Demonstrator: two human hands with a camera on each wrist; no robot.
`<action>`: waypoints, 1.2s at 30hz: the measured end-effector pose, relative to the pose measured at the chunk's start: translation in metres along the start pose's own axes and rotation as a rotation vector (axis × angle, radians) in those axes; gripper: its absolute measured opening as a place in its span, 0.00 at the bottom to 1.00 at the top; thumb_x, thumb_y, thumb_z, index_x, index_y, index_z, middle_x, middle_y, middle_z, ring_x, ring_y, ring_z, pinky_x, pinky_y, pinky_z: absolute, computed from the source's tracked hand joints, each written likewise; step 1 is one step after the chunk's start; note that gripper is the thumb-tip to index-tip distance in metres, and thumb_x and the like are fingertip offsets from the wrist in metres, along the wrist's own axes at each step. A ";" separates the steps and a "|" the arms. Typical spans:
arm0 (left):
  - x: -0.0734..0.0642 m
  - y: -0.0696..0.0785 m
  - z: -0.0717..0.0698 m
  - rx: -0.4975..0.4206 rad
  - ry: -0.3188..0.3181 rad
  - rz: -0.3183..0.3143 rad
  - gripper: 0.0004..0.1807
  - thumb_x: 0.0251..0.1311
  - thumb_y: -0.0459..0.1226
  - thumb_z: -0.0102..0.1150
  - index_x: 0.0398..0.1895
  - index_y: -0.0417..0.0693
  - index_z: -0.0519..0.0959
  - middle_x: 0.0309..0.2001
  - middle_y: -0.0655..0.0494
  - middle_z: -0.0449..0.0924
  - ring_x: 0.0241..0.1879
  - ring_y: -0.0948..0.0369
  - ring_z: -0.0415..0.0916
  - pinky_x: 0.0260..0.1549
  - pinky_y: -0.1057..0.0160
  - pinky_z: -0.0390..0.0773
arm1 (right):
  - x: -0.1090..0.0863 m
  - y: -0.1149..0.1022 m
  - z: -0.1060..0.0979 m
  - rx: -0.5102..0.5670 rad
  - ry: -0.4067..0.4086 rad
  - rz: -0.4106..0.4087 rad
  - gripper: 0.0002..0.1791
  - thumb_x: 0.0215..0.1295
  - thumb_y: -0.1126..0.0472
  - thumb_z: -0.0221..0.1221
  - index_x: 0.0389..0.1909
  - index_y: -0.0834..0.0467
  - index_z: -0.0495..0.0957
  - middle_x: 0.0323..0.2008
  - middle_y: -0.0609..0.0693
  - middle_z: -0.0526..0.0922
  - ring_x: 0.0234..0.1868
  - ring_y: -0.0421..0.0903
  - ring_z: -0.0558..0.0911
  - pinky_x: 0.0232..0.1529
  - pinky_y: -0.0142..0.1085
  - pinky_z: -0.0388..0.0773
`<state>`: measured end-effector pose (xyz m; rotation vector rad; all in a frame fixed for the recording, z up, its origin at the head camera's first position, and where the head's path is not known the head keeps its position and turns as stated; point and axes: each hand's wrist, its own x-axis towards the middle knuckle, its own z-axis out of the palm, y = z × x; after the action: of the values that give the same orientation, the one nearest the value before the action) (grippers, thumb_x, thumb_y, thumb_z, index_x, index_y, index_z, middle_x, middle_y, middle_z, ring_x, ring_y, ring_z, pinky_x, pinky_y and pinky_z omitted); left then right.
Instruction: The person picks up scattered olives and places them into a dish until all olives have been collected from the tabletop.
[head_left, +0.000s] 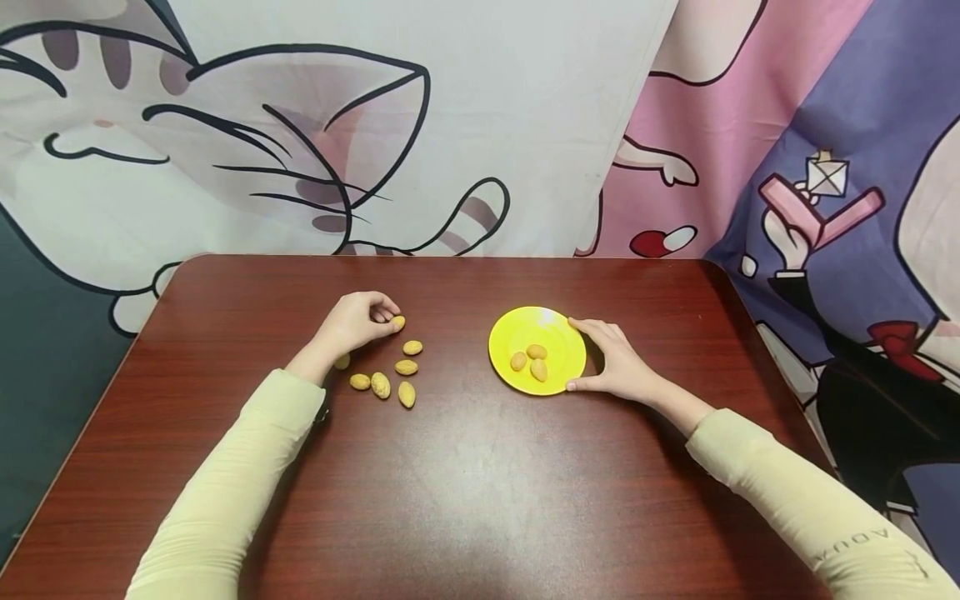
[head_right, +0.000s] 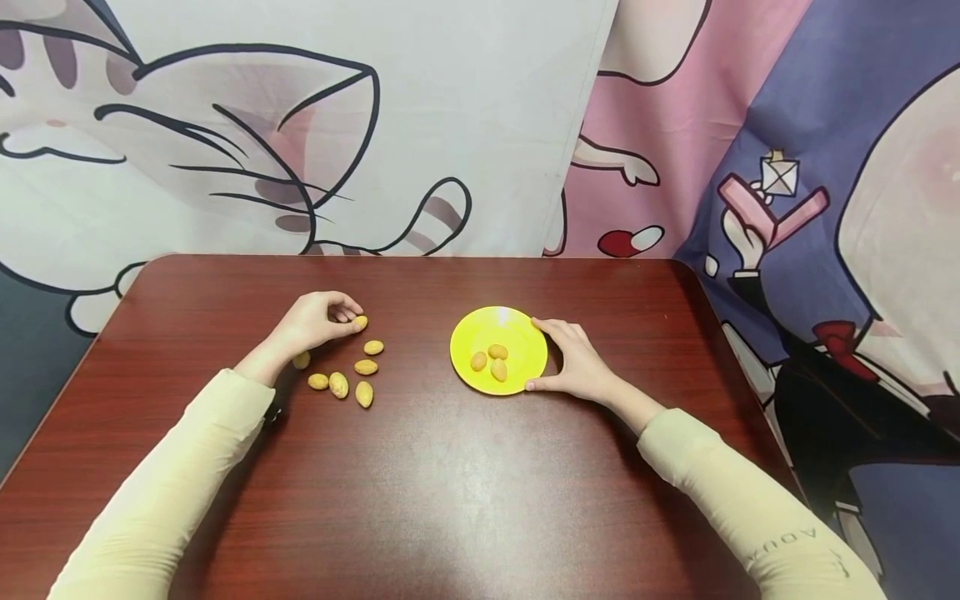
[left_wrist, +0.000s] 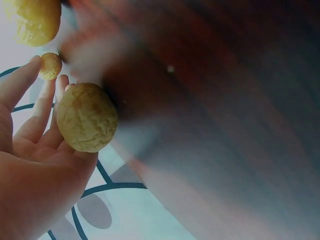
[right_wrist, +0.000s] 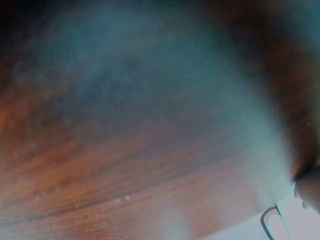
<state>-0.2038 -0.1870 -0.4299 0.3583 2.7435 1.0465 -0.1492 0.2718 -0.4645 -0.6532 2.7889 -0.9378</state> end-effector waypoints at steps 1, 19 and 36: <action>0.000 0.000 0.000 -0.002 -0.003 -0.001 0.09 0.67 0.35 0.69 0.45 0.38 0.86 0.39 0.45 0.86 0.42 0.51 0.83 0.45 0.62 0.78 | 0.000 0.000 0.000 -0.002 0.002 -0.003 0.61 0.47 0.51 0.83 0.81 0.60 0.61 0.75 0.63 0.69 0.74 0.63 0.63 0.73 0.63 0.62; -0.003 0.004 0.000 0.003 0.061 -0.008 0.10 0.69 0.38 0.68 0.45 0.40 0.87 0.39 0.46 0.86 0.42 0.52 0.82 0.44 0.61 0.78 | -0.001 0.002 0.002 -0.008 0.012 -0.019 0.60 0.49 0.50 0.83 0.80 0.60 0.62 0.75 0.63 0.70 0.74 0.63 0.64 0.72 0.63 0.60; -0.006 0.032 0.016 -0.057 0.113 0.061 0.10 0.68 0.37 0.69 0.47 0.41 0.87 0.42 0.45 0.88 0.44 0.51 0.85 0.49 0.54 0.82 | 0.000 0.001 0.002 -0.002 0.005 -0.010 0.62 0.47 0.51 0.84 0.81 0.59 0.62 0.75 0.62 0.69 0.74 0.62 0.63 0.73 0.62 0.61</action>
<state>-0.1890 -0.1558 -0.4195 0.3873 2.8108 1.1924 -0.1489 0.2715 -0.4662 -0.6659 2.7940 -0.9402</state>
